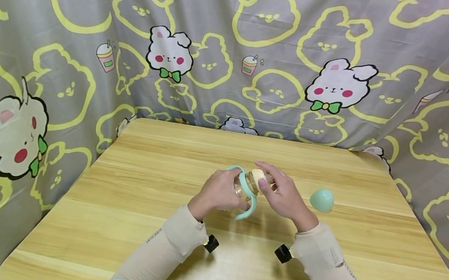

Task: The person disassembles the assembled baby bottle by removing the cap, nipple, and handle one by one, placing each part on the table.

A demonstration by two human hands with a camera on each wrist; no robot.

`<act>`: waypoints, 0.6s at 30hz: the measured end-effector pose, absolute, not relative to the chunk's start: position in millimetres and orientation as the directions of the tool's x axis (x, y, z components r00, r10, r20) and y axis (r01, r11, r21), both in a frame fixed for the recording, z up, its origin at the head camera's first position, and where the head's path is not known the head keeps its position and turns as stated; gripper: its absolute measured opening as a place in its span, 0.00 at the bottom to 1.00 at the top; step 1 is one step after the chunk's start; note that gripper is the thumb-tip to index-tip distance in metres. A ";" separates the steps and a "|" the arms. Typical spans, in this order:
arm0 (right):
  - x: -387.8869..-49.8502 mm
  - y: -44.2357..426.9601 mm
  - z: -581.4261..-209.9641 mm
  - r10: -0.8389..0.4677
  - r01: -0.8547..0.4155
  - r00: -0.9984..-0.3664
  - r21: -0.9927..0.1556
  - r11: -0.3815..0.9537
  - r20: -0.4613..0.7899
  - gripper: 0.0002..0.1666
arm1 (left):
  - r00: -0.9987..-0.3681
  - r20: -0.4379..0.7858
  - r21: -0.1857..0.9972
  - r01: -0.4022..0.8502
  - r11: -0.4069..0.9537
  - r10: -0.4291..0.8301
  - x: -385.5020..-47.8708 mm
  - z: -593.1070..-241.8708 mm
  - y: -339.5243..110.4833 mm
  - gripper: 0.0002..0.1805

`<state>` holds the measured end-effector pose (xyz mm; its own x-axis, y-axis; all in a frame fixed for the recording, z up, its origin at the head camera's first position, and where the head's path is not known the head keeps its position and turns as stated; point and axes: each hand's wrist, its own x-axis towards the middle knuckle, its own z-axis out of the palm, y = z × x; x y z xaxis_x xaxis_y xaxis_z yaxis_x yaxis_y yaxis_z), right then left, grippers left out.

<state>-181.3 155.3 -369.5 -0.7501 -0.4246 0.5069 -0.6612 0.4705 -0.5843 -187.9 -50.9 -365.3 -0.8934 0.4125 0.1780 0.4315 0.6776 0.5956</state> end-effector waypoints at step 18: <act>-180.0 156.8 -368.2 -0.414 -0.645 -0.763 -0.627 0.437 0.496 0.24 | -0.900 0.167 0.599 0.418 0.683 0.404 -186.4 -363.4 -51.2 0.27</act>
